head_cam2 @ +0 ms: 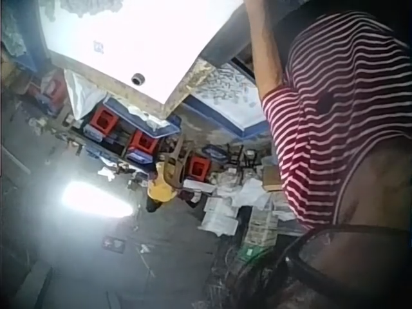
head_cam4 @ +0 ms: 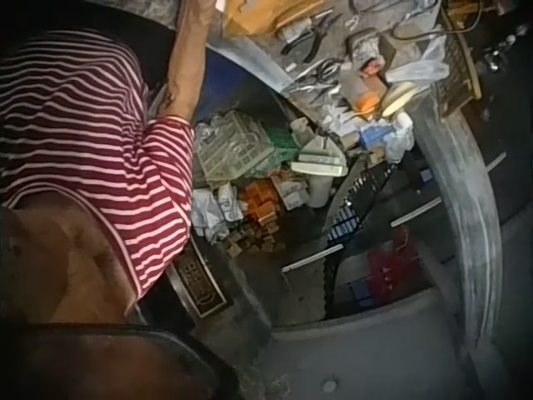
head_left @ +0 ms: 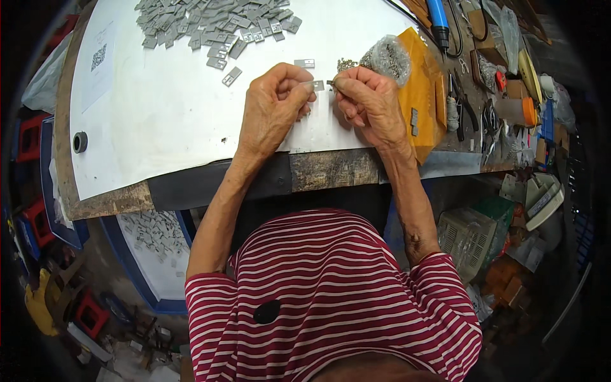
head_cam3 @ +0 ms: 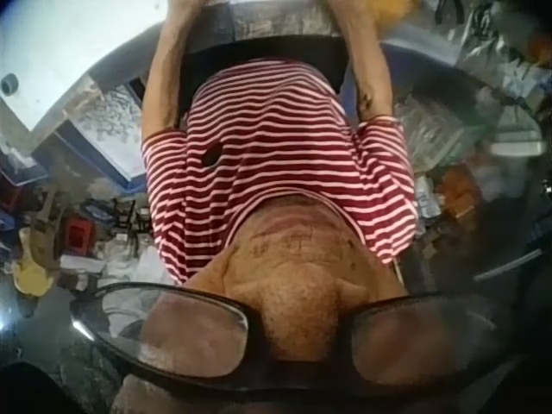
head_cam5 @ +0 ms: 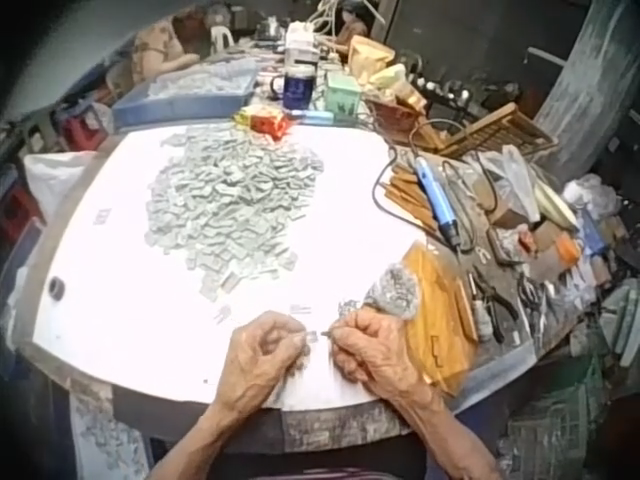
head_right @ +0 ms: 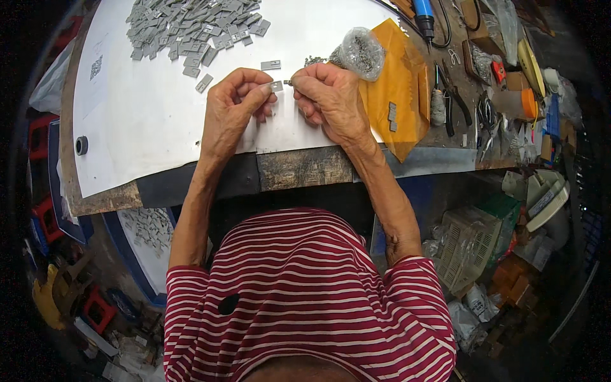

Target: Assembling small metal components using a power tool and manual manipulation on a workbench.

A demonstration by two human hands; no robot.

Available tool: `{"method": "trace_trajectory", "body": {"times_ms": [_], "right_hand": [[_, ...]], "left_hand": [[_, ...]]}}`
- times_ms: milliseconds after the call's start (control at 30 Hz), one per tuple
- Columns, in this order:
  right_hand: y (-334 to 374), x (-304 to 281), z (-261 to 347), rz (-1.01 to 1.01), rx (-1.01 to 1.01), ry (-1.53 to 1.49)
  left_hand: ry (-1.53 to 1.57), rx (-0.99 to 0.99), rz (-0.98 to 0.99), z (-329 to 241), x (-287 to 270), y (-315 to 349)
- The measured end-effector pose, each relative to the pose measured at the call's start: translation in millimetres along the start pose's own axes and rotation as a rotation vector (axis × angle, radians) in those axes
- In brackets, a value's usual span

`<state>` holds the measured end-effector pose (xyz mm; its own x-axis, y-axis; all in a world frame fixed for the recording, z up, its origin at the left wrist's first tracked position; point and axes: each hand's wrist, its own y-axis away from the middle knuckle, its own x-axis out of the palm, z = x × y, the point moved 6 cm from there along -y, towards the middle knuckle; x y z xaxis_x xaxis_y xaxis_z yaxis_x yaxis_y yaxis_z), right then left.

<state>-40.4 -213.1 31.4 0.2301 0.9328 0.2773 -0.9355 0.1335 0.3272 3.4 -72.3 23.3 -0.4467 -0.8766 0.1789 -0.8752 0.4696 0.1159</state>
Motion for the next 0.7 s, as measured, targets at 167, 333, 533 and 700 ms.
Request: {"method": "trace_trajectory", "body": {"times_ms": [167, 333, 533, 700], "right_hand": [[-0.1, 2.6, -1.7, 0.044, 0.005, 0.032], [-0.2, 2.1, -3.2, 0.025, -0.009, 0.097], [0.4, 2.6, -2.1, 0.024, -0.012, 0.169], [0.7, 1.7, -2.6, 0.024, -0.076, 0.237]], "left_hand": [[-0.011, -0.064, 0.052, 4.5, 1.8, 0.2], [0.035, -0.054, 0.061, 5.9, 1.2, -1.0], [0.034, -0.033, 0.084, 6.9, 2.0, -1.0], [-0.018, -0.021, 0.091, 7.1, 2.6, 0.6]]}}
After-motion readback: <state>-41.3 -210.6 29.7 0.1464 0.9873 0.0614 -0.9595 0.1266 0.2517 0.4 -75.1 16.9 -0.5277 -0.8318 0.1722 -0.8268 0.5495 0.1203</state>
